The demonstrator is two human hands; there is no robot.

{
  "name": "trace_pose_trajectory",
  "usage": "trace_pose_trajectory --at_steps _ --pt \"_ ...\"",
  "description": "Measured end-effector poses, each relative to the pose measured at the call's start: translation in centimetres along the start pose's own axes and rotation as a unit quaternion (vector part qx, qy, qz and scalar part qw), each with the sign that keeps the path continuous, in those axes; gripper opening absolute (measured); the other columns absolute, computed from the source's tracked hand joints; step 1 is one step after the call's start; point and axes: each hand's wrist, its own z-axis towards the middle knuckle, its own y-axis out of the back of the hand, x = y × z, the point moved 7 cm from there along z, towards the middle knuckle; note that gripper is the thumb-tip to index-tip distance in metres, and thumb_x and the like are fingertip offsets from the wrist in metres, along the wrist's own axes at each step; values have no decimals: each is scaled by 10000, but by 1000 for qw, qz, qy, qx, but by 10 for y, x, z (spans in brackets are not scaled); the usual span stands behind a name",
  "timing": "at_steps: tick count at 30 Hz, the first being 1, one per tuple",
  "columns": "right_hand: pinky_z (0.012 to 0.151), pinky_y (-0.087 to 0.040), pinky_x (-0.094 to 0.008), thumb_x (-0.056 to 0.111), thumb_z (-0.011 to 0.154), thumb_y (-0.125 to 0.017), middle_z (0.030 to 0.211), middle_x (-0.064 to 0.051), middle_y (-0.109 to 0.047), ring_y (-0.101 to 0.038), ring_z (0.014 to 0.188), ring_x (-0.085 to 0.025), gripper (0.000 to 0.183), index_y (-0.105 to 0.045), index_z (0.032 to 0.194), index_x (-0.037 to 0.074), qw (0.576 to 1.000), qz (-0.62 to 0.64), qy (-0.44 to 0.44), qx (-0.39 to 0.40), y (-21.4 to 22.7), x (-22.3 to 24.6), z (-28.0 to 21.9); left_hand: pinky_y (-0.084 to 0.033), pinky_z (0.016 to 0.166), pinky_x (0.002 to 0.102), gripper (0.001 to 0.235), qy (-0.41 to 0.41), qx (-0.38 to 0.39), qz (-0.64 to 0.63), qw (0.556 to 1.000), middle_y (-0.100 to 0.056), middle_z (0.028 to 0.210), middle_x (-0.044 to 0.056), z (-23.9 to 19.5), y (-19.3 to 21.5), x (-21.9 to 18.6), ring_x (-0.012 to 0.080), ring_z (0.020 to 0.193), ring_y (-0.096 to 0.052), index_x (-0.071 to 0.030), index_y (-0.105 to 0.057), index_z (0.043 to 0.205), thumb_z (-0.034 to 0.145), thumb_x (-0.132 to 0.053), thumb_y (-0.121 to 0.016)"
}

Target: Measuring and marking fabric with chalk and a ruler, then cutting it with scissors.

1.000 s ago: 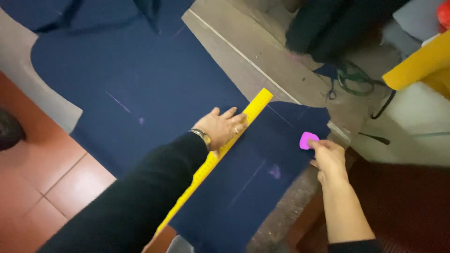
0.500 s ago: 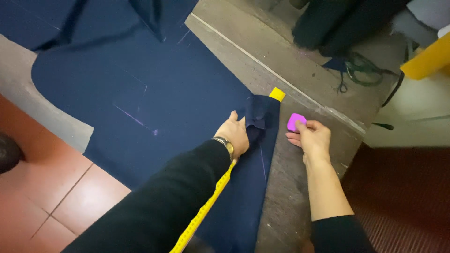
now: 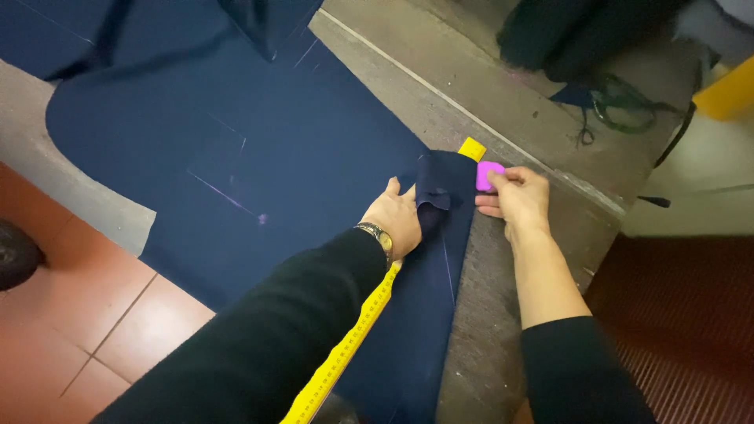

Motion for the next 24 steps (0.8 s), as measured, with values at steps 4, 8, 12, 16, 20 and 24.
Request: trace_pose_trajectory --at_steps 4,8,12,16,20,24 --pt "523 -623 -431 170 892 -599 821 -179 -614 -693 555 -310 250 -567 1060 -12 999 31 1 -15 -3 -9 7 -170 1127 586 457 -5 -24 -19 1000 -328 1537 55 9 -5 -2 281 1467 -49 -84 -425 1413 984 -138 -278" --pt "476 -628 -424 178 880 -620 794 -170 -610 -668 466 -263 216 -578 1021 21 999 42 -2 -22 -2 -17 11 -158 1136 572 448 -8 -29 -22 999 -306 1551 49 0 3 -3 264 1472 -34 -96 -414 1424 999 -138 -278" --pt "439 -613 -371 159 863 -642 750 -141 -606 -617 406 -185 177 -603 961 16 999 37 7 -18 -5 -21 -8 -175 1126 590 454 -12 -28 -17 999 -329 1537 68 4 -1 -5 276 1475 -37 -74 -435 1401 982 -117 -267" --pt "378 -570 -314 120 856 -634 726 -119 -607 -567 364 -144 134 -630 939 16 1000 21 15 -11 -10 -38 -25 -189 1123 573 431 -16 -43 0 999 -378 1508 56 19 -8 -6 266 1458 -77 -94 -456 1395 992 -126 -305" --pt "333 -513 -276 82 852 -597 706 -117 -589 -533 328 -149 112 -645 924 11 1000 3 20 -4 -13 -76 -35 -192 1111 589 425 -21 -42 12 999 -399 1491 68 -7 3 -9 284 1449 -107 -88 -498 1357 975 -116 -314" --pt "314 -454 -253 26 821 -564 736 -123 -603 -508 312 -142 117 -649 896 -4 1000 -2 9 16 -19 -88 -72 -214 1104 595 415 -25 -58 21 998 -392 1492 60 1 -7 -10 291 1437 -142 -102 -493 1365 982 -129 -334"
